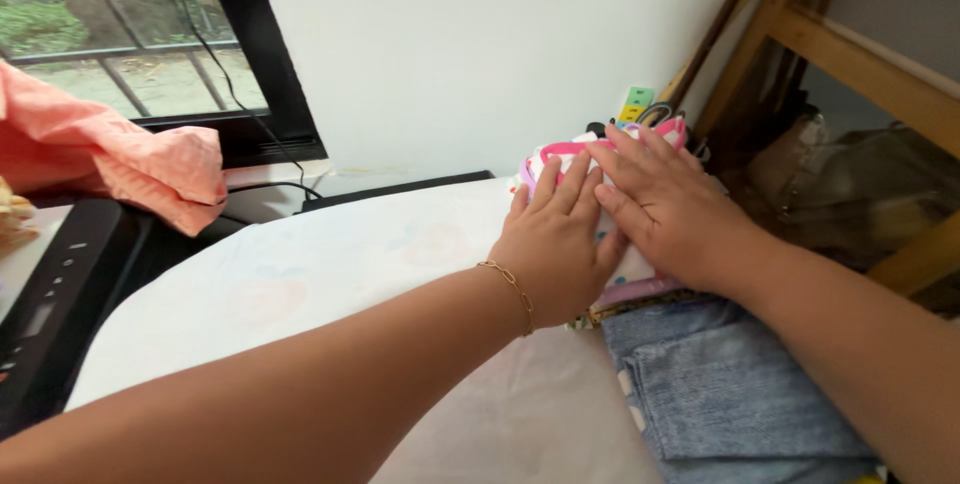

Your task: The person folds several pieces of children's clothing one by one on a white ironing board. Items include denim shorts, a yellow floral top with a bow, a purple tank top, and a white tank top with colorful hearts. Each item is smoothed, folded neatly, and stacked on the right side of the board.

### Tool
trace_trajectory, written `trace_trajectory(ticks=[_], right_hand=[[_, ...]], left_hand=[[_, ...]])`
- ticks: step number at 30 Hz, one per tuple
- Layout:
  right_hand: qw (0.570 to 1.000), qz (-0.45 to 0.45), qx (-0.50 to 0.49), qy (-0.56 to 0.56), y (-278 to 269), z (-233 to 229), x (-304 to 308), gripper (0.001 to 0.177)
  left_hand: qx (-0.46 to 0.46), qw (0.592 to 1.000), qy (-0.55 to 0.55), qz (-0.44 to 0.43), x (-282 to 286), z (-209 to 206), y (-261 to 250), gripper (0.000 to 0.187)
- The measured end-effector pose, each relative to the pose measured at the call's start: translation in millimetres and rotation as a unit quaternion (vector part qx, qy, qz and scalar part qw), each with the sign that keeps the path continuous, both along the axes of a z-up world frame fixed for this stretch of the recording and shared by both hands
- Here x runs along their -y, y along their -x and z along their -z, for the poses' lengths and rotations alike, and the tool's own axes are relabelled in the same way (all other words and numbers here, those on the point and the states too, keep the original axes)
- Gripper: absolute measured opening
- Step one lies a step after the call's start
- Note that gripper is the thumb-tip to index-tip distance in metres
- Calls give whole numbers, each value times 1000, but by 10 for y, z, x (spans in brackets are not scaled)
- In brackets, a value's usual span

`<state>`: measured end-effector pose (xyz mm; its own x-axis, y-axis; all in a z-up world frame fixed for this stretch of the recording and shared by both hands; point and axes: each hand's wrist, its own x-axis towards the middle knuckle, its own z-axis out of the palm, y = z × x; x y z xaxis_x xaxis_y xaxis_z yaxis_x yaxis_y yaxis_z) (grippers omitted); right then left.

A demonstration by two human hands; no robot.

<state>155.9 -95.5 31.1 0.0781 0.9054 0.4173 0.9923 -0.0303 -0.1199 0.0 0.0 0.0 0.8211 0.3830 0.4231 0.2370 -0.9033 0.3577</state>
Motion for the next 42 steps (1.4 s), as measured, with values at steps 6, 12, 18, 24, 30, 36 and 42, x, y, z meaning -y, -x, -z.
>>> trace_trajectory(ticks=[6, 12, 18, 24, 30, 36, 42], right_hand=[[1000, 0, -2, 6, -97, 104, -51, 56], [994, -54, -94, 9, -214, -57, -100, 55], [998, -2, -67, -20, 184, -451, -188, 57], [997, -26, -70, 15, 1082, -787, -545, 64], [991, -62, -104, 52, 2059, -944, -932, 66], [985, -140, -93, 48, 3101, -953, -1408, 67], [961, -272, 19, -42, 4123, -839, -1930, 60]], left_hand=[[-44, 999, 0, -1, -42, 12, -15, 76], [-47, 999, -6, 18, -169, -212, 181, 79], [-77, 995, -1, -71, -514, -612, 826, 85], [-89, 984, 8, -155, -751, -873, 1696, 87], [-100, 967, 20, -234, -882, -994, 2644, 88], [-101, 948, 14, -302, -1079, -1020, 3784, 84], [-53, 943, -46, -324, -1370, -938, 4847, 78]])
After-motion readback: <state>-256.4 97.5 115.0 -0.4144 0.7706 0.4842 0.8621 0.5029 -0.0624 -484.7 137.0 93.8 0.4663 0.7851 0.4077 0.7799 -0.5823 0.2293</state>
